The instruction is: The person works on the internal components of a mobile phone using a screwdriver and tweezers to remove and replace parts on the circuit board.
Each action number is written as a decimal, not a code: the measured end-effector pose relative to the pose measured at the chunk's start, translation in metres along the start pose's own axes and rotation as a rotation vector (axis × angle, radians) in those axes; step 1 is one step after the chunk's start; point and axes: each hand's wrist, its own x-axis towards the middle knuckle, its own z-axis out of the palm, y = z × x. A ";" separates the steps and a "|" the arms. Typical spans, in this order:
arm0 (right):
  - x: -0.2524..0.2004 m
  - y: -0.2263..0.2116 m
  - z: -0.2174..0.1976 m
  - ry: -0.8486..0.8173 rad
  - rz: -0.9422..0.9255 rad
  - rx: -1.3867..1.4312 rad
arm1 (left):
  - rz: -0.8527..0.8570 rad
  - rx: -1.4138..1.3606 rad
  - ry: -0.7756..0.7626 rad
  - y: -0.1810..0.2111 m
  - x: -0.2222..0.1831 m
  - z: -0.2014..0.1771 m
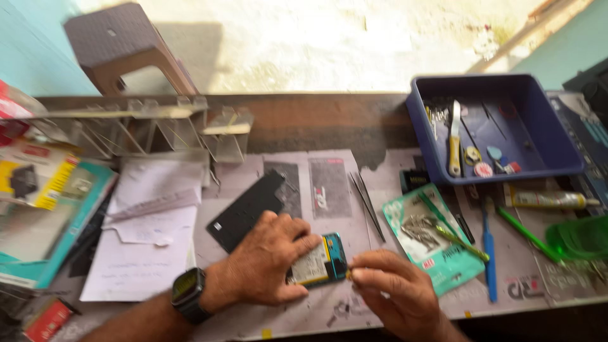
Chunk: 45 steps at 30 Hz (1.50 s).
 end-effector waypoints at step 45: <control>-0.023 0.013 -0.012 0.103 0.074 -0.001 | -0.067 0.095 -0.051 0.008 0.006 0.005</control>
